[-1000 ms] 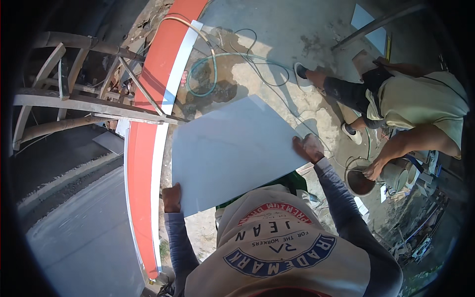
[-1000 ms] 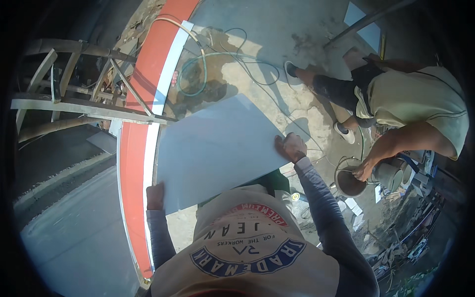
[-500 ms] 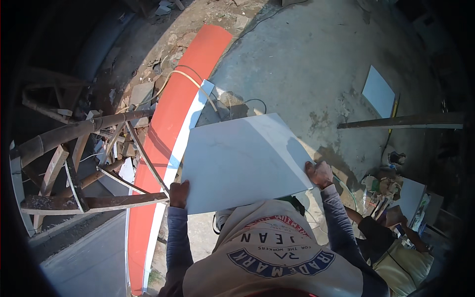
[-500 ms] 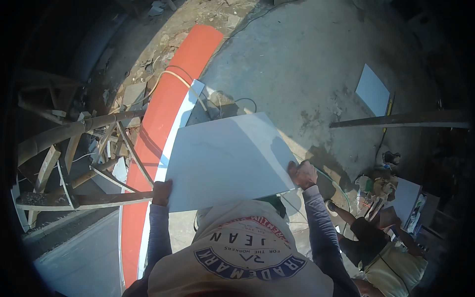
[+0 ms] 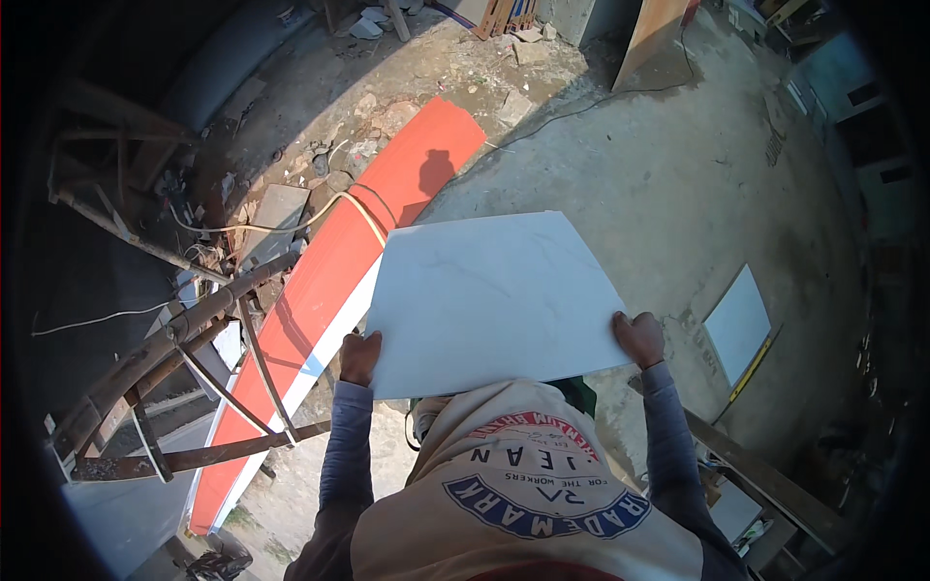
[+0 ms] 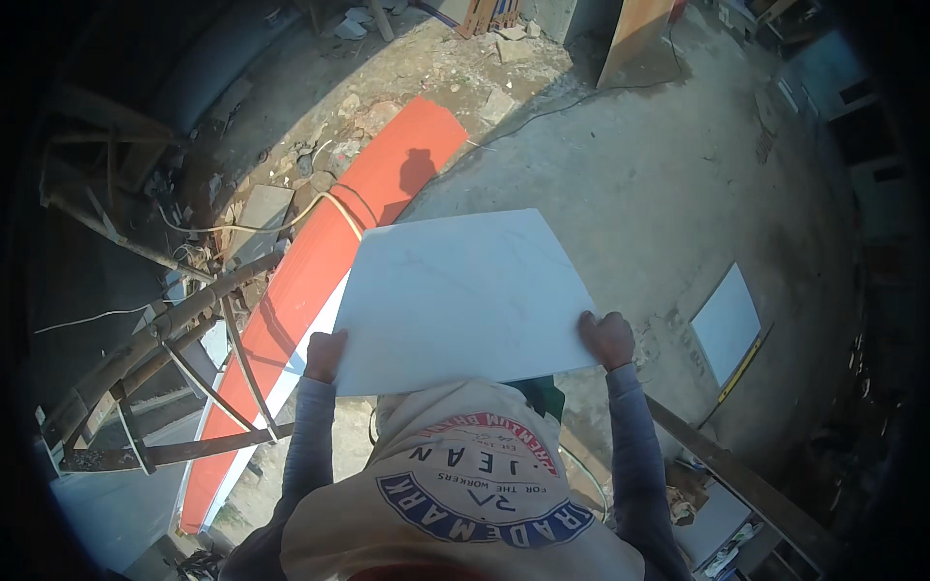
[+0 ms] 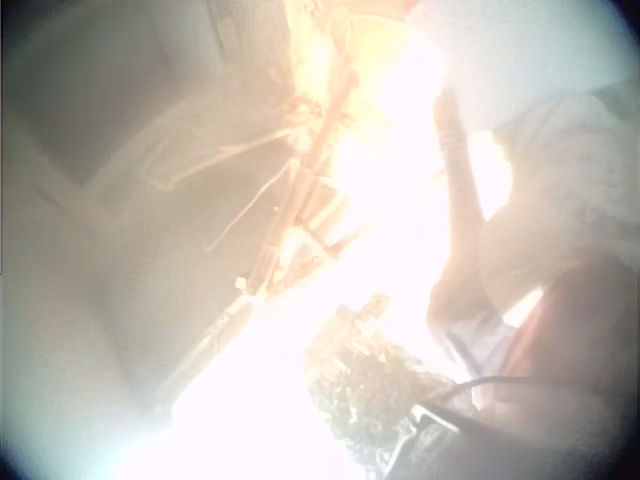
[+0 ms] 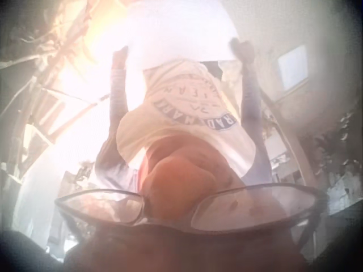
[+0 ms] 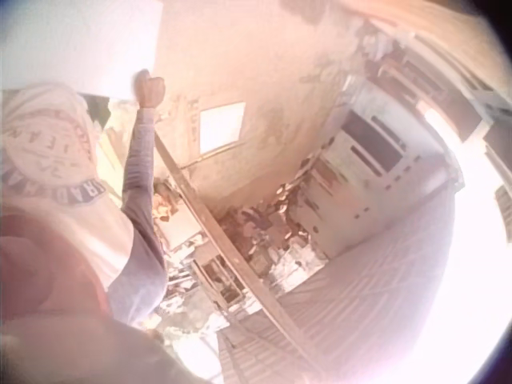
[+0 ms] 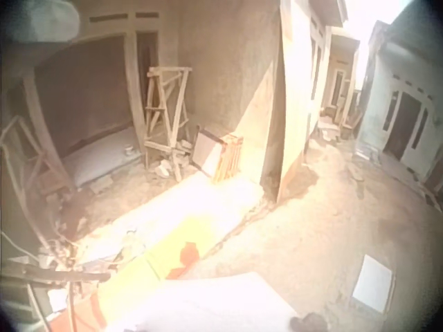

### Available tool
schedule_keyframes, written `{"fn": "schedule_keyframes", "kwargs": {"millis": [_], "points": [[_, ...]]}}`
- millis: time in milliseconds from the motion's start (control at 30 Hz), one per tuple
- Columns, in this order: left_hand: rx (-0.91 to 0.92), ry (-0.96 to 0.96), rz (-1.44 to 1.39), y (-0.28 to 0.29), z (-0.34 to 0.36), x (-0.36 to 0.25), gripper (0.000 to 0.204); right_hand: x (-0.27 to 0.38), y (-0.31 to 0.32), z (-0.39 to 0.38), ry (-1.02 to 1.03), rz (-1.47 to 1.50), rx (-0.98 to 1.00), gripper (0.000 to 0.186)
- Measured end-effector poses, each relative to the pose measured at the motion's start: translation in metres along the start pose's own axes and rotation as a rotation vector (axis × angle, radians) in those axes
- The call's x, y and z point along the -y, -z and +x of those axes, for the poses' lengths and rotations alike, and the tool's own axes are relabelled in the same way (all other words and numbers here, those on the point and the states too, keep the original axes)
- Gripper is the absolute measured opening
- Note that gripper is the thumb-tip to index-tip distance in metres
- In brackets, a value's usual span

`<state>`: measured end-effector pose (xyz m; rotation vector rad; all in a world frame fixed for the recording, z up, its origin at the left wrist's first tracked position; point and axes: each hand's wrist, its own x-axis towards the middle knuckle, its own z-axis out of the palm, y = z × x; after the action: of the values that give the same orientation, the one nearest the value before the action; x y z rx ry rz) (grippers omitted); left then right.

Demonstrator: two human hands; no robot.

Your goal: The person places a large white floor tile onto a prepared surface, aligning it with previously laid tiles by hand and pressing it into position.

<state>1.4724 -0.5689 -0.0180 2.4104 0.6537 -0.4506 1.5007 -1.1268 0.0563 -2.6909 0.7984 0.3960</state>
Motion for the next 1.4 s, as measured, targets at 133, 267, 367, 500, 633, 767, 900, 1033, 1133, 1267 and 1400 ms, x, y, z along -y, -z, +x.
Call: {"fn": "schedule_keyframes", "kwargs": {"millis": [133, 267, 367, 500, 633, 767, 900, 1033, 1133, 1267, 1400], "points": [[-0.081, -0.002, -0.07, -0.002, 0.026, -0.064, 0.028, 0.075, 0.052, 0.136, 0.148, -0.073, 0.052, 0.061], [-0.236, -0.538, 0.357, 0.002, 0.028, -0.066, 0.027, 0.179, 0.099, 0.238, 0.335, -0.143, 0.153, 0.061], [-0.213, -0.199, -0.568, -0.006, 0.043, -0.058, 0.027, 0.263, 0.098, 0.299, 0.443, -0.073, 0.3, 0.061], [-0.166, 0.412, -0.426, -0.011, 0.093, -0.064, 0.028, 0.392, 0.063, 0.37, 0.631, -0.177, 0.246, 0.059], [-0.37, 0.391, -0.507, 0.009, 0.151, -0.082, 0.03, 0.513, 0.045, 0.407, 0.679, -0.291, 0.292, 0.056], [-0.41, 0.149, -0.215, 0.033, 0.192, -0.104, 0.035, 0.626, 0.059, 0.43, 0.772, -0.348, 0.326, 0.054], [-0.404, 0.526, -0.374, 0.062, 0.23, -0.137, 0.039, 0.738, 0.063, 0.455, 0.868, -0.415, 0.429, 0.055], [-0.581, 0.06, -0.021, 0.102, 0.303, -0.173, 0.034, 0.849, 0.034, 0.496, 0.945, -0.505, 0.513, 0.057], [-0.46, 0.201, -0.008, 0.138, 0.381, -0.183, 0.035, 0.934, -0.003, 0.545, 0.95, -0.631, 0.469, 0.052], [-0.483, 0.316, -0.031, 0.169, 0.507, -0.196, 0.038, 1.075, -0.05, 0.631, 1.038, -0.621, 0.505, 0.057], [-0.384, 0.475, -0.29, 0.243, 0.639, -0.209, 0.041, 1.241, -0.077, 0.7, 1.137, -0.591, 0.521, 0.058]]}}
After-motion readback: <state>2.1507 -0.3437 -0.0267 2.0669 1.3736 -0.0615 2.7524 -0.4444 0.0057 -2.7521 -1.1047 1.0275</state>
